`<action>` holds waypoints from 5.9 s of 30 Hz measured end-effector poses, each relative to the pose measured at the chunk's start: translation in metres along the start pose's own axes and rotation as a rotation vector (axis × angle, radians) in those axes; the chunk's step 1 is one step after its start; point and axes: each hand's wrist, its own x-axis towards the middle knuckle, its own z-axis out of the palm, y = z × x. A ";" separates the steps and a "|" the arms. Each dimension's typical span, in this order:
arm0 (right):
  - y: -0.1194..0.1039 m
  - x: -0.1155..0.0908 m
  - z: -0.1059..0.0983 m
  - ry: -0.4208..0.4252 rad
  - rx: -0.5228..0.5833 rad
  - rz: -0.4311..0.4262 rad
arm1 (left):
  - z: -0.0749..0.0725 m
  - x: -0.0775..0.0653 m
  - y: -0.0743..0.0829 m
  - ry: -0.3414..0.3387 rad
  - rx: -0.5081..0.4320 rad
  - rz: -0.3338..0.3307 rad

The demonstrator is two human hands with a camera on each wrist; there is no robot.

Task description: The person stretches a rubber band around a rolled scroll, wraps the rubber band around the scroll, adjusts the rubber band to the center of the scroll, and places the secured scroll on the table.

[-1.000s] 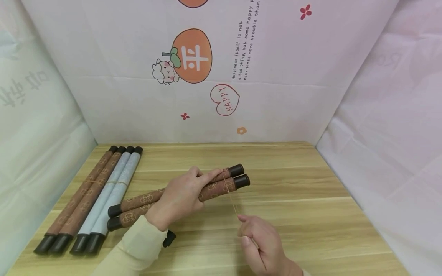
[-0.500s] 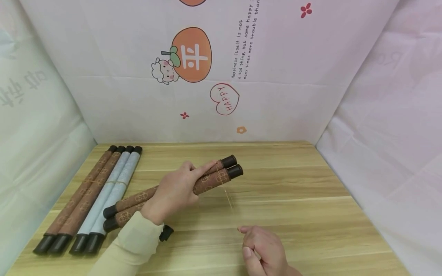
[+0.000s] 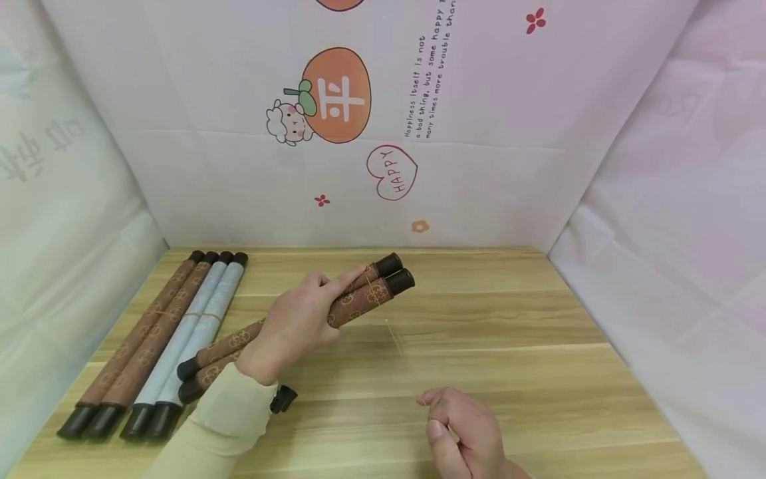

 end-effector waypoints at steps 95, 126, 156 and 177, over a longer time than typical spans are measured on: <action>0.029 0.031 -0.049 0.063 0.838 1.475 | 0.013 -0.038 0.017 0.204 0.077 0.508; 0.039 0.030 -0.032 -0.117 0.340 1.617 | 0.027 -0.040 0.033 0.320 0.379 0.543; 0.040 0.025 -0.026 -0.160 0.369 1.617 | 0.031 -0.042 0.040 0.261 0.318 0.478; 0.022 0.016 -0.006 0.137 0.418 1.556 | 0.025 -0.042 0.037 0.059 0.177 0.354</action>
